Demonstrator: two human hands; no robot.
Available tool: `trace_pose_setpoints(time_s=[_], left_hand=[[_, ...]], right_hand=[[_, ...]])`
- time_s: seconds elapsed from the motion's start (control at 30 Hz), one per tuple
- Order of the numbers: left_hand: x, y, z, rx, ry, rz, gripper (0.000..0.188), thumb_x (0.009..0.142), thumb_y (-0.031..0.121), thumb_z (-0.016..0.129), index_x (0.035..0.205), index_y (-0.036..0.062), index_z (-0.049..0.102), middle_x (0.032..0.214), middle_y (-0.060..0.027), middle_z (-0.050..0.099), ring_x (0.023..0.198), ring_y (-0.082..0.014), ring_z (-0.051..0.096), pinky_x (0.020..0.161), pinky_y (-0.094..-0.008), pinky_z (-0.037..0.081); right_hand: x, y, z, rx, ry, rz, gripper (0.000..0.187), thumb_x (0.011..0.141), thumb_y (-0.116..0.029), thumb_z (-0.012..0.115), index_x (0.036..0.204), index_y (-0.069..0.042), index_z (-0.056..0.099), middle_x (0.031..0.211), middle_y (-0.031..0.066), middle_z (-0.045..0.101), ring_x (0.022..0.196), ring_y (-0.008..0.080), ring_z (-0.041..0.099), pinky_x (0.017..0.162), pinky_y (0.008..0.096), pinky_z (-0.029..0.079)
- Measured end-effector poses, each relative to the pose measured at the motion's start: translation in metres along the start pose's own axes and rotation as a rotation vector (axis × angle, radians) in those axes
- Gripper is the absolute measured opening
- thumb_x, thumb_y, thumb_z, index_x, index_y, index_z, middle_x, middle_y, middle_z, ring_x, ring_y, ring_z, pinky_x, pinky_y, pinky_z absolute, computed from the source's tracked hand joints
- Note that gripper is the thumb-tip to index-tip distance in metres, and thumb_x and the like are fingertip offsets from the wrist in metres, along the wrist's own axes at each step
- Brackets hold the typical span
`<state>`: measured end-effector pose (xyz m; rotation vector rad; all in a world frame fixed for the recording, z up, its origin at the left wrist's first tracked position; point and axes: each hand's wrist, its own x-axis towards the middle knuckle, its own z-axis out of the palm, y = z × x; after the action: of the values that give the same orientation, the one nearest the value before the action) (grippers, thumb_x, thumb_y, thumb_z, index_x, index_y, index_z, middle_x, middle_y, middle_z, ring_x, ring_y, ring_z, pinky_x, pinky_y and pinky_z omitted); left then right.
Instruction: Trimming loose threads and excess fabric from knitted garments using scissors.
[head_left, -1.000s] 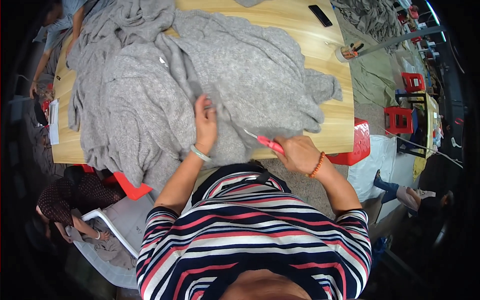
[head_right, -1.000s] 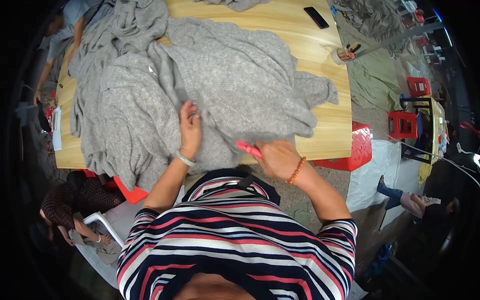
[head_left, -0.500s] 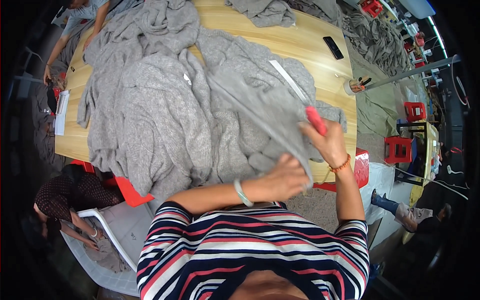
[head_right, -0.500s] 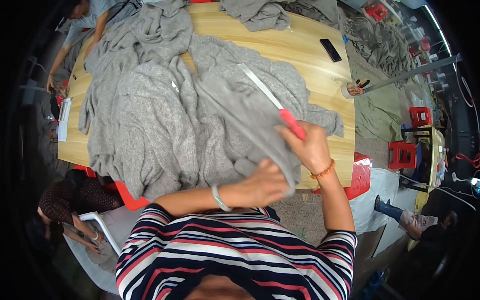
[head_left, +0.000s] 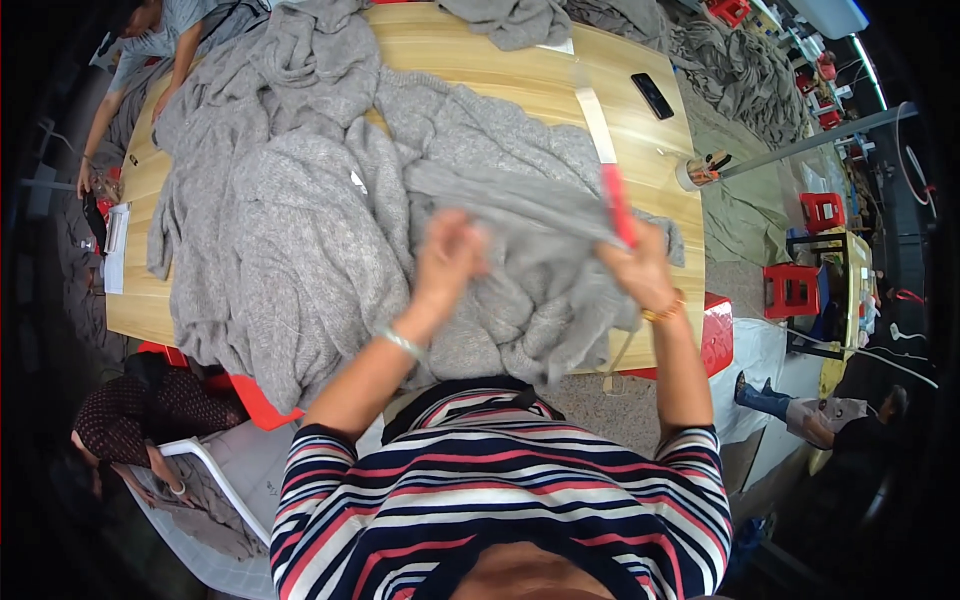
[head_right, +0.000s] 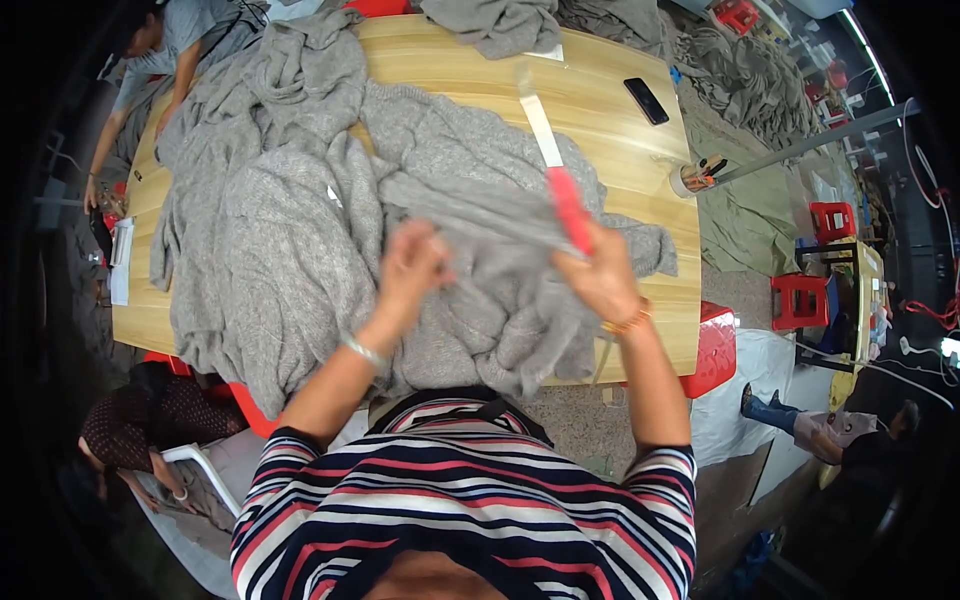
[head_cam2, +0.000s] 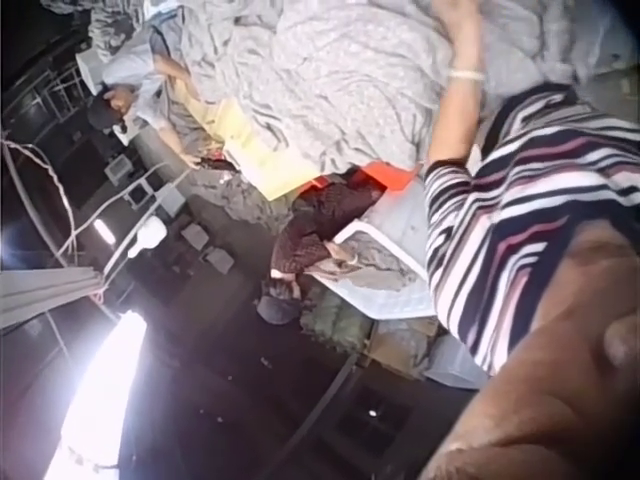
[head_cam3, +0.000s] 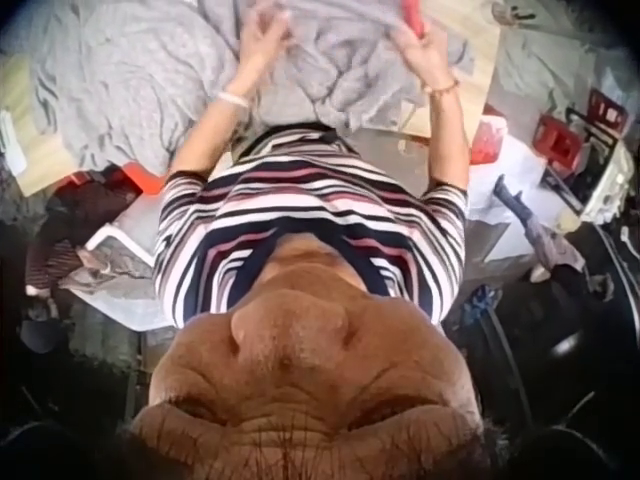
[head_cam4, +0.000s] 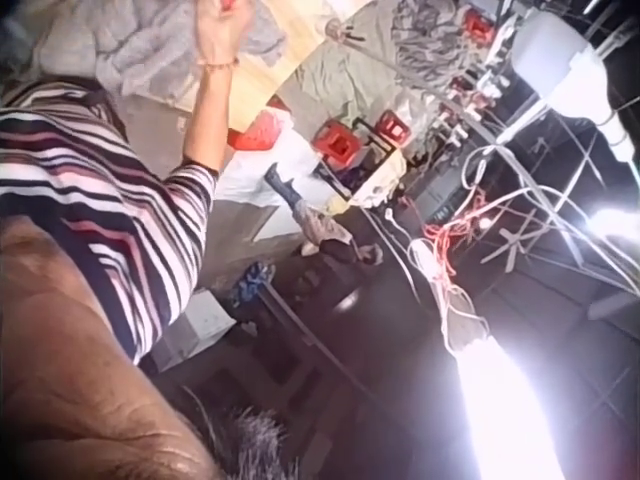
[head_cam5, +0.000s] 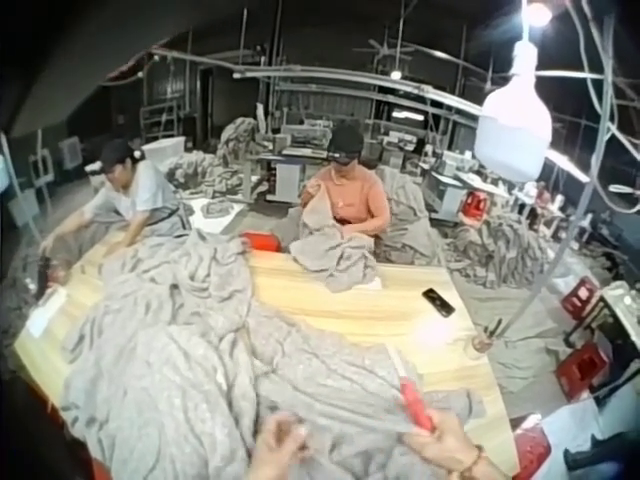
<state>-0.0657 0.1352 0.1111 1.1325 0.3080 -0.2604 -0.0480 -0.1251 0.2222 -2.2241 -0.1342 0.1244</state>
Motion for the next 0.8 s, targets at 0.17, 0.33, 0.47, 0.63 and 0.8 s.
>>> trace_pose_setpoints(time_s=[0.17,0.33,0.47,0.63,0.8], left_hand=[[0.071,0.039,0.018,-0.26,0.072,-0.245,0.102,0.088,0.023,0.075,0.155,0.0069,-0.001,0.141,-0.0256,0.039,0.116,-0.0381,0.055,0.085,-0.0506,0.059],[0.078,0.057,0.12,-0.517,-0.299,-0.043,0.071,0.091,-0.001,0.061,0.152,0.0055,0.023,0.12,-0.0189,0.06,0.107,-0.0291,0.062,0.089,-0.0502,0.054],[0.033,0.156,0.219,-0.786,-0.861,0.244,0.066,0.089,-0.01,0.056,0.148,0.0033,0.03,0.115,-0.0148,0.062,0.101,-0.0229,0.064,0.091,-0.0409,0.054],[-0.02,0.258,0.244,-0.828,-1.204,0.365,0.044,0.095,-0.003,0.052,0.136,0.0062,0.042,0.109,-0.0134,0.064,0.081,-0.0188,0.065,0.067,-0.0286,0.055],[0.039,0.177,0.146,-0.538,-0.887,0.326,0.064,0.089,-0.003,0.053,0.149,0.0058,0.032,0.136,-0.0152,0.053,0.123,-0.0268,0.055,0.104,-0.0446,0.047]], right_hand=[[-0.07,0.011,-0.089,0.204,0.318,-0.271,0.042,0.073,-0.004,0.074,0.114,-0.001,0.063,0.131,0.0104,0.055,0.123,0.0201,0.053,0.108,0.0443,0.041],[-0.165,0.039,-0.16,0.313,0.557,-0.096,0.069,0.08,-0.006,0.076,0.14,0.001,0.044,0.137,0.0169,0.053,0.123,0.0254,0.054,0.106,0.0454,0.044],[-0.244,0.047,-0.225,0.204,0.829,-0.068,0.046,0.086,-0.009,0.072,0.127,0.006,0.058,0.119,0.0149,0.065,0.104,0.0241,0.064,0.095,0.0388,0.05],[-0.241,-0.01,-0.212,0.072,1.052,-0.078,0.043,0.087,-0.011,0.072,0.124,0.007,0.06,0.118,0.0131,0.066,0.101,0.0199,0.064,0.088,0.0337,0.051],[-0.192,-0.022,-0.131,-0.213,0.631,-0.06,0.05,0.074,-0.009,0.078,0.121,-0.001,0.064,0.109,0.009,0.067,0.102,0.0206,0.064,0.09,0.0356,0.05]])
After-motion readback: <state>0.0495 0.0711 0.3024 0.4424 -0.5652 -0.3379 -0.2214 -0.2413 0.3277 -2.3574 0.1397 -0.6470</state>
